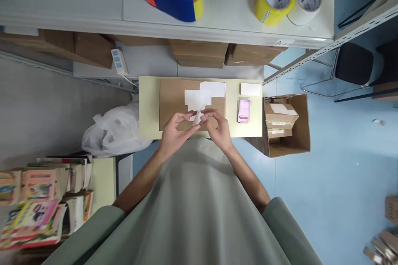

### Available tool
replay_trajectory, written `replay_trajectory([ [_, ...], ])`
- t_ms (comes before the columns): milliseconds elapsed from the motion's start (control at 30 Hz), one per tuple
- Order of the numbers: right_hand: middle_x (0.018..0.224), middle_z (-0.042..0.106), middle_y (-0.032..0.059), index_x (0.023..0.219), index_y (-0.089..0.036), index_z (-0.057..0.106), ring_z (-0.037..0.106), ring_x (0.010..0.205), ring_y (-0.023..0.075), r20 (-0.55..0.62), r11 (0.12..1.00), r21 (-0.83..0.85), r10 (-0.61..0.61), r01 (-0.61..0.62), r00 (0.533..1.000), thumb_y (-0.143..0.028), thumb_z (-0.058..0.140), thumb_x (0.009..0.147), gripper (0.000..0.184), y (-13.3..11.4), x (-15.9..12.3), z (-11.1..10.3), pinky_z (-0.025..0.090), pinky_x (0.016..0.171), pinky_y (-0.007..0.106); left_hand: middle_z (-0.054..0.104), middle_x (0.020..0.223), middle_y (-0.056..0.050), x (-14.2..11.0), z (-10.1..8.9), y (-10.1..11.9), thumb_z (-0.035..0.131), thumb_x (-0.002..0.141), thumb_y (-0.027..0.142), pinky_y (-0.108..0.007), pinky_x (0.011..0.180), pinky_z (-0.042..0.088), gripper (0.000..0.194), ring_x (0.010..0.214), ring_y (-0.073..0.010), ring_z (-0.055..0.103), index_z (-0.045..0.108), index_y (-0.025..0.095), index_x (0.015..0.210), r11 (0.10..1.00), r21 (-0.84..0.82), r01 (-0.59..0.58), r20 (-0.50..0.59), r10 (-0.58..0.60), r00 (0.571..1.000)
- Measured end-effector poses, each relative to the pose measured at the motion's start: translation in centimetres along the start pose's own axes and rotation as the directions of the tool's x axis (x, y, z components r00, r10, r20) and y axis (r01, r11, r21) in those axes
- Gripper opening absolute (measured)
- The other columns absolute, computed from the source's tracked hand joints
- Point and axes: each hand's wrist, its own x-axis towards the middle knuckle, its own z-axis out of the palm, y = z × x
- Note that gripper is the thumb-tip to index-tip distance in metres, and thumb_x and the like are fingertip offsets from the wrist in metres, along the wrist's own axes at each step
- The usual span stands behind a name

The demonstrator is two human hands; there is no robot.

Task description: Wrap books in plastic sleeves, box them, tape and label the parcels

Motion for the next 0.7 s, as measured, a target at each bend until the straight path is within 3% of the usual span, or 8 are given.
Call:
replay_trajectory([
  [167, 0.130, 0.080, 0.0094, 0.102, -0.027, 0.074, 0.076, 0.129, 0.0266, 0.092, 0.999, 0.039, 0.005, -0.009, 0.996, -0.075, 0.070, 0.103, 0.048, 1.7, -0.4, -2.4, 0.058, 0.117, 0.047, 0.080, 0.140, -0.016, -0.3, 1.6, -0.8, 0.088, 0.089, 0.067, -0.049, 0.114, 0.059, 0.056, 0.131, -0.0303, 0.077, 0.053, 0.027, 0.107, 0.987, -0.121, 0.107, -0.005, -0.108, 0.994],
  [300, 0.113, 0.081, 0.0071, 0.101, -0.026, 0.073, 0.077, 0.112, 0.0243, -0.029, 0.997, 0.025, 0.070, -0.069, 0.997, -0.072, 0.075, 0.100, 0.046, 3.4, -0.3, -4.3, 0.063, 0.107, 0.044, 0.083, 0.121, -0.010, 0.0, 1.3, -1.5, 0.085, 0.086, 0.071, -0.040, 0.098, 0.062, 0.056, 0.121, -0.0271, 0.079, 0.057, 0.026, 0.106, 0.964, -0.193, 0.182, -0.085, -0.202, 0.976],
  [400, 0.105, 0.081, 0.0064, 0.099, -0.024, 0.074, 0.076, 0.100, 0.0235, -0.105, 0.986, 0.018, 0.165, -0.164, 0.981, -0.073, 0.079, 0.094, 0.050, 4.6, -0.3, -5.4, 0.066, 0.096, 0.043, 0.083, 0.117, -0.010, 0.2, 0.8, -1.6, 0.076, 0.091, 0.071, -0.039, 0.087, 0.063, 0.050, 0.118, -0.0288, 0.079, 0.062, 0.026, 0.104, 0.930, -0.298, 0.215, -0.070, -0.246, 0.967],
  [700, 0.100, 0.082, 0.0055, 0.090, -0.023, 0.079, 0.074, 0.093, 0.0227, -0.029, 0.972, 0.055, 0.230, -0.228, 0.973, -0.068, 0.082, 0.090, 0.046, 5.4, -1.2, -5.5, 0.062, 0.090, 0.040, 0.082, 0.132, -0.013, -0.2, 0.9, -1.4, 0.076, 0.090, 0.062, -0.043, 0.092, 0.065, 0.040, 0.131, -0.0330, 0.075, 0.068, 0.025, 0.100, 0.841, -0.454, 0.295, 0.016, -0.323, 0.946],
])
